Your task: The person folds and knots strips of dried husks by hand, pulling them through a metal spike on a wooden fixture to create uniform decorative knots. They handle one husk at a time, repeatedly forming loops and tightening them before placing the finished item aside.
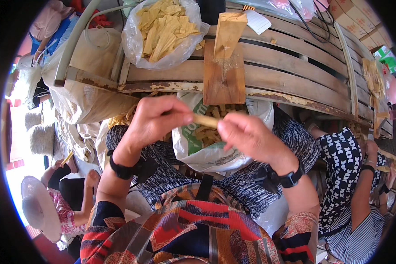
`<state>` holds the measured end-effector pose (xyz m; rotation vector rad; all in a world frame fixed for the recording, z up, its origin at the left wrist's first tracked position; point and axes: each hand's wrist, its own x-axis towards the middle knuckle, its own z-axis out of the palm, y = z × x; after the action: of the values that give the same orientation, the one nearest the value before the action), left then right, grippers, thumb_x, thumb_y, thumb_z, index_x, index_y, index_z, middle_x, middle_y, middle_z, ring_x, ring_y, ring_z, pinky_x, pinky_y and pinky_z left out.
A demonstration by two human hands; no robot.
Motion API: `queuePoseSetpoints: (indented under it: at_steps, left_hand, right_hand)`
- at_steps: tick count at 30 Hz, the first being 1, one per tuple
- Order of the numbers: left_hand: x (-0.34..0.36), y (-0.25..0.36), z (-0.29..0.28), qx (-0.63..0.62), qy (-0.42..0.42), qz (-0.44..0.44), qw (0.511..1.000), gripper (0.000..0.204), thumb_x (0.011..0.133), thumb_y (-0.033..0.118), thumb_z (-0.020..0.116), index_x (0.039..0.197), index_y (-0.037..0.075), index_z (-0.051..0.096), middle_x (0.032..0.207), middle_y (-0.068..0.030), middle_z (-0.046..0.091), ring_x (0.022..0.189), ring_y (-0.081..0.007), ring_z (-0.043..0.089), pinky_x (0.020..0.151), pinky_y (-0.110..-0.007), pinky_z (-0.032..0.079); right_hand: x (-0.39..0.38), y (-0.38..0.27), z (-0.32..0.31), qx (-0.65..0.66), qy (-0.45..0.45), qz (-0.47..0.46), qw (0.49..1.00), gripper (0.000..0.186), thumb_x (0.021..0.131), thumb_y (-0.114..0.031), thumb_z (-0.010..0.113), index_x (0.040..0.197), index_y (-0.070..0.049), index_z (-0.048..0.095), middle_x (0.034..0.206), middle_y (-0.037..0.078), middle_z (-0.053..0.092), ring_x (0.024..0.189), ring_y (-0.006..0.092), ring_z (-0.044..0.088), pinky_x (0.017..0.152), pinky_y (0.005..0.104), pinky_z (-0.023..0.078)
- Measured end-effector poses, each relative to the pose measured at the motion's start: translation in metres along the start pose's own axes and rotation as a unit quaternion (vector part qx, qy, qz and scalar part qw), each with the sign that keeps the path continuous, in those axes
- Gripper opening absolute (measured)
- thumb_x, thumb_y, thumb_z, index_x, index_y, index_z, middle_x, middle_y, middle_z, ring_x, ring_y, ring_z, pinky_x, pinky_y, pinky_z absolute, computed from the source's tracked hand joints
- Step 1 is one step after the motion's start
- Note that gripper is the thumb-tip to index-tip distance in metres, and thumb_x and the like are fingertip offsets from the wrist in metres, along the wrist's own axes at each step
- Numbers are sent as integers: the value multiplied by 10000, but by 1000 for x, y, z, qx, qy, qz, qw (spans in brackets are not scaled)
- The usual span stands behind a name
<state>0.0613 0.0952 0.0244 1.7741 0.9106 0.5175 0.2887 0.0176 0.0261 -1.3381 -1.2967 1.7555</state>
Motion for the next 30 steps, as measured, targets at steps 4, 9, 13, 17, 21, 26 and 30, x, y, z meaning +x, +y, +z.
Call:
queuePoseSetpoints:
  at_steps: [4, 9, 13, 17, 21, 26, 30]
  left_hand:
    - [50, -23, 10, 14, 61, -16, 998, 156, 810, 155, 679, 838, 2, 663, 615, -2, 556, 579, -52, 475, 502, -224, 378]
    - [100, -65, 36, 181, 186, 19, 966, 209, 789, 181, 690, 788, -23, 643, 590, -36, 548, 581, -70, 497, 517, -248, 403]
    - [80, -56, 26, 31, 131, -33, 990, 183, 799, 174, 683, 803, -7, 657, 636, -11, 583, 575, -79, 521, 506, -255, 422]
    - [52, -13, 31, -96, 36, -39, 994, 160, 829, 149, 668, 927, 22, 655, 688, 2, 595, 554, -44, 507, 474, -181, 398]
    - [2, 17, 9, -259, -27, -1, 965, 113, 822, 30, 647, 931, 2, 643, 753, -23, 630, 588, -70, 572, 526, -192, 451]
    - [-12, 14, -7, -166, -130, -118, 970, 376, 880, 296, 615, 1071, -28, 625, 882, -64, 640, 802, -115, 575, 682, -254, 471]
    - [-19, 50, 1, 31, -158, -90, 983, 130, 800, 81, 627, 871, -28, 615, 797, -45, 610, 750, -97, 540, 654, -230, 436]
  right_hand:
    - [44, 22, -28, -120, 201, -56, 971, 348, 916, -361, 528, 820, -26, 532, 630, -11, 495, 595, 87, 535, 531, 255, 422]
    - [86, 45, -38, -357, 387, -84, 846, 306, 879, -325, 544, 827, -23, 555, 618, 103, 565, 584, 235, 580, 554, 350, 441]
    - [65, 35, -43, -317, 377, -34, 870, 423, 853, -450, 559, 845, -32, 622, 720, 95, 611, 661, 233, 607, 611, 330, 463]
    - [53, 25, -10, -62, 286, -151, 944, 314, 891, -317, 591, 949, -14, 651, 818, 36, 633, 721, 131, 599, 634, 227, 463]
    - [23, 16, -7, 200, 309, -174, 913, 248, 917, -238, 558, 947, 4, 602, 775, 90, 645, 606, 151, 619, 624, 230, 499]
    - [-15, -20, 43, 160, 285, -320, 889, 180, 928, -155, 524, 877, 15, 554, 840, 122, 649, 742, 197, 645, 718, 308, 528]
    - [-40, -19, 71, -62, 189, -315, 928, 218, 949, -163, 470, 870, 27, 539, 808, 121, 642, 756, 172, 629, 707, 292, 504]
